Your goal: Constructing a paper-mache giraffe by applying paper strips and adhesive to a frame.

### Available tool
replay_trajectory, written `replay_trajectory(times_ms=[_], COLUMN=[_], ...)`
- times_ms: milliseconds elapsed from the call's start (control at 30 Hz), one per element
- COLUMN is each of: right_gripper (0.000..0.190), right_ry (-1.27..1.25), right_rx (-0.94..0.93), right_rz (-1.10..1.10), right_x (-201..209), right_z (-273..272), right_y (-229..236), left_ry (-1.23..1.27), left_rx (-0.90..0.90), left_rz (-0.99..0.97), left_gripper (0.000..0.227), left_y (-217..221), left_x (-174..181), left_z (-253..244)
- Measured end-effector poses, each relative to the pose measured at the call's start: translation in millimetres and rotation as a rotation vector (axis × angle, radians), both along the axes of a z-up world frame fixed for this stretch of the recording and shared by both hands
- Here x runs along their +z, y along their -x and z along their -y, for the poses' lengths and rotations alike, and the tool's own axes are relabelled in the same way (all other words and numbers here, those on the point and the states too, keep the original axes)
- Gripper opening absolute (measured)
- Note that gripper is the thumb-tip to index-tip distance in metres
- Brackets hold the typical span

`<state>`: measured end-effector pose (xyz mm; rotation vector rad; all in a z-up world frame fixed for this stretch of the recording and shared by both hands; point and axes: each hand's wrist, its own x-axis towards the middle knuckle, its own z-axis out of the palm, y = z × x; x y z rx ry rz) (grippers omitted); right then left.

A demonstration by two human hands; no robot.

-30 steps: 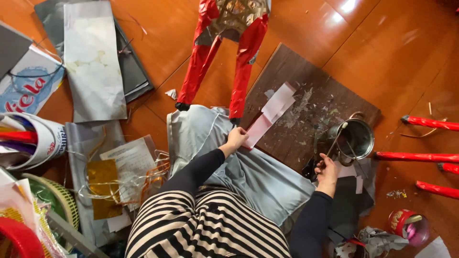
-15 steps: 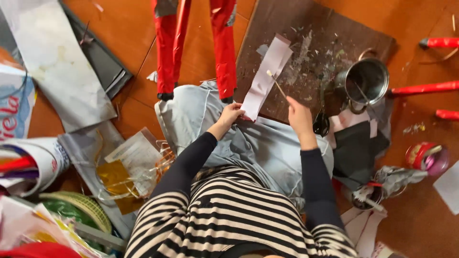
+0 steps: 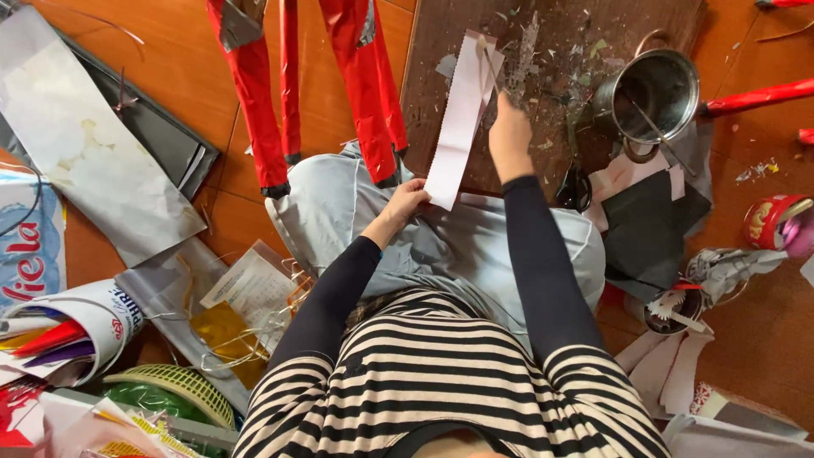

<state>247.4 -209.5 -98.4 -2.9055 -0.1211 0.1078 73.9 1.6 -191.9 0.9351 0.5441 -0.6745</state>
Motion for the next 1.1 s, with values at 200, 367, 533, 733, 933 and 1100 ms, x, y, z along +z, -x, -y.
replay_trajectory(times_ms=[200,367,533,733,933,1100], right_gripper=[0.055,0.052,0.038,0.028,0.028,0.030], right_ry=[-0.116,-0.120,-0.220,-0.335,-0.469,-0.532], right_rx=[0.020,0.104,0.076,-0.063,-0.111,-0.174], right_rz=[0.004,-0.157,-0.111,-0.120,-0.230,-0.299], right_x=[-22,50,79,103,107,102], right_z=[15,10,15,22,10,15], right_y=[145,221,257,277,294,308], left_ry=[0.108,0.328,0.450,0.352,0.317,0.347], left_rx=[0.047,0.074,0.127,0.160,0.157,0.147], left_rz=[-0.055,-0.228,-0.296,-0.141,-0.091,-0.031], left_gripper=[0.034,0.039,0.044,0.033,0.030,0.030], left_y=[-8,-24,-31,-27,-26,-20], left_x=[-18,-48,-52,-35,5,20], left_z=[12,14,27,30,32,27])
